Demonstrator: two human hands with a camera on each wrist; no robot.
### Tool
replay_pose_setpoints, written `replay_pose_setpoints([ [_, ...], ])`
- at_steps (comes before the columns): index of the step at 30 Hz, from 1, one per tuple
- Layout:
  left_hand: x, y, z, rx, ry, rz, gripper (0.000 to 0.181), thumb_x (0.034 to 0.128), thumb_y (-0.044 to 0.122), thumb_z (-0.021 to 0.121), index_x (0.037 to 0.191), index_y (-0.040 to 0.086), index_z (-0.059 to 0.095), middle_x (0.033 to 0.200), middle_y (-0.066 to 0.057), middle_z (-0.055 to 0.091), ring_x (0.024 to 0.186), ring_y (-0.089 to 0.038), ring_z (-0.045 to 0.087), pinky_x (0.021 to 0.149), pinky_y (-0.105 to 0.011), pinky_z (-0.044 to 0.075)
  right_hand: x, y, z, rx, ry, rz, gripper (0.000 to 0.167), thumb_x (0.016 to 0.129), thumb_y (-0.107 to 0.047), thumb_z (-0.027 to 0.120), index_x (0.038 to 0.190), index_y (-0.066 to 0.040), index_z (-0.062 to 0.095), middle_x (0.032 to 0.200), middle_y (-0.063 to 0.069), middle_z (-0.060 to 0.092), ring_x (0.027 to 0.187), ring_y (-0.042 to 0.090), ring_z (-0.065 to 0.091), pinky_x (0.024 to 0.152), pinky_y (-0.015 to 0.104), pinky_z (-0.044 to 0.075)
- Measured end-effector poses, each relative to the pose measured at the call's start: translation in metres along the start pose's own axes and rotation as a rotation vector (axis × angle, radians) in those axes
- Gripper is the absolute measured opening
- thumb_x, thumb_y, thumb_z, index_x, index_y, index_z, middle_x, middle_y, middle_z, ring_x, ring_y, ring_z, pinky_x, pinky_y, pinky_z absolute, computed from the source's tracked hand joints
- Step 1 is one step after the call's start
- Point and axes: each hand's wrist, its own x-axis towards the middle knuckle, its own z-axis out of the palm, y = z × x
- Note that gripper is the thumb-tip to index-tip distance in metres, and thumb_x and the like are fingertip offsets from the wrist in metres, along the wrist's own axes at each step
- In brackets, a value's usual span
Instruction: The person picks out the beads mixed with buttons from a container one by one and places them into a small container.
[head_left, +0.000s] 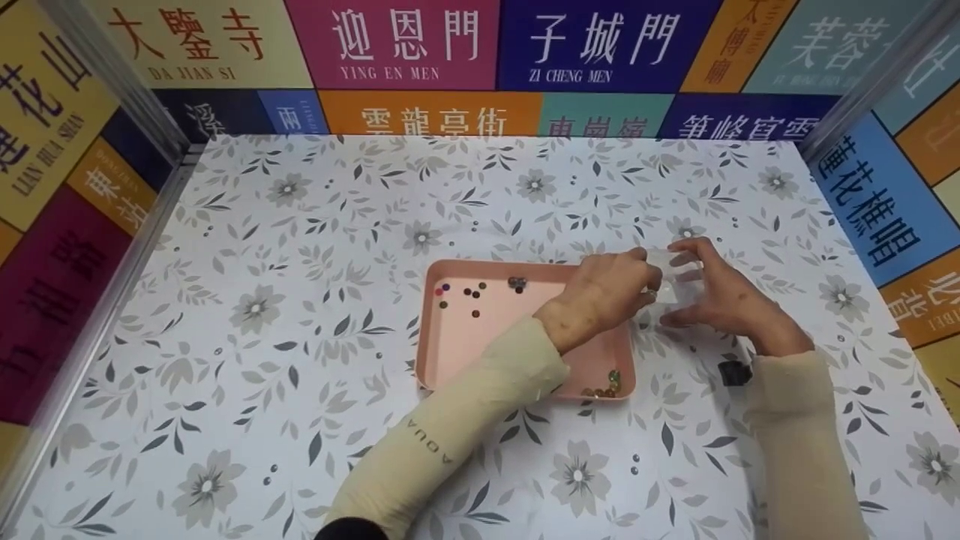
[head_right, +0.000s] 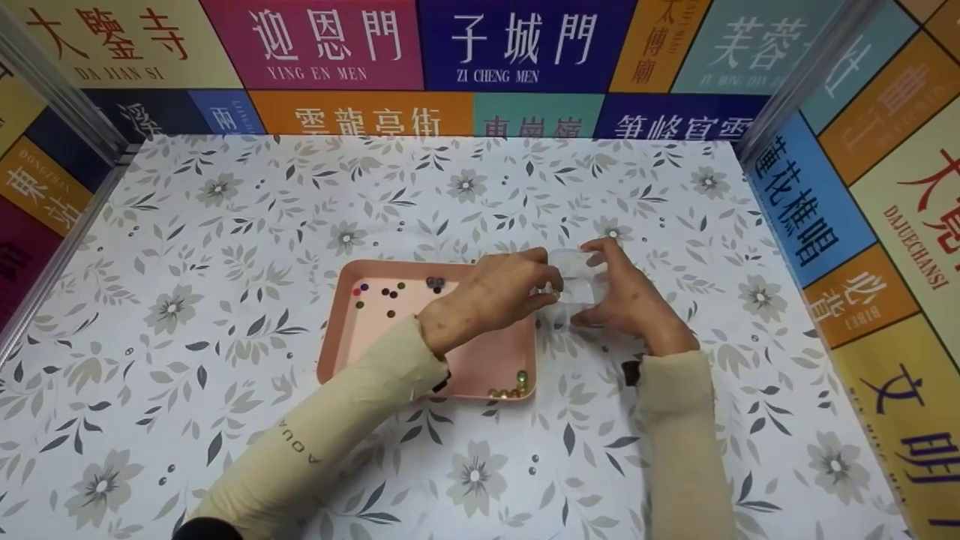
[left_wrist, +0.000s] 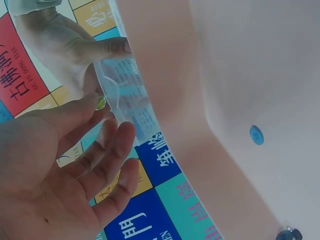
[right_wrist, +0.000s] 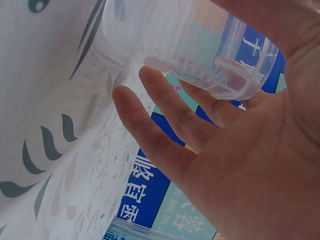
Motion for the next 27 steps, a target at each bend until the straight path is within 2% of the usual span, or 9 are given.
replay_pose_setpoints([
  [8,0.0030,-0.0005,0.0026,-0.020,0.007,0.002,0.022,0.1051,0.030,0.061,0.119,0.026,0.077,0.119,0.002,0.071,0.095,-0.016,0.072,0.081,-0.031,0.059,0.0005,-0.0022,-0.0001,-0.005,0.000,0.013,0.100,0.076,-0.008,0.091,0.152,-0.011,0.025,0.158,0.028,0.036,0.143,0.053,0.043,0.113,0.069,0.036],
  [19,0.0026,-0.0032,0.0035,-0.014,-0.041,-0.034,0.028,0.1025,0.032,0.066,0.129,0.026,0.072,0.131,0.000,0.061,0.104,-0.018,0.072,0.088,-0.031,0.059,0.0007,-0.0031,-0.0010,-0.018,-0.005,0.031,0.101,0.077,-0.008,0.091,0.153,-0.014,0.024,0.160,0.028,0.034,0.145,0.053,0.040,0.114,0.070,0.033],
  [22,0.0016,-0.0042,0.0045,-0.018,-0.036,-0.044,0.029,0.1022,0.033,0.066,0.129,0.022,0.069,0.131,-0.002,0.058,0.102,-0.019,0.072,0.084,-0.032,0.060,0.0006,-0.0024,0.0002,-0.020,-0.002,0.023,0.102,0.076,-0.009,0.092,0.153,-0.012,0.025,0.159,0.028,0.036,0.144,0.053,0.040,0.113,0.070,0.034],
  [27,0.0010,-0.0044,0.0072,-0.028,-0.015,-0.079,0.045,0.1014,0.038,0.067,0.137,0.014,0.055,0.133,-0.005,0.052,0.096,-0.018,0.072,0.078,-0.032,0.061,0.0010,-0.0002,0.0007,-0.016,0.001,0.025,0.103,0.076,-0.009,0.092,0.153,-0.012,0.024,0.157,0.028,0.037,0.144,0.053,0.041,0.112,0.069,0.036],
])
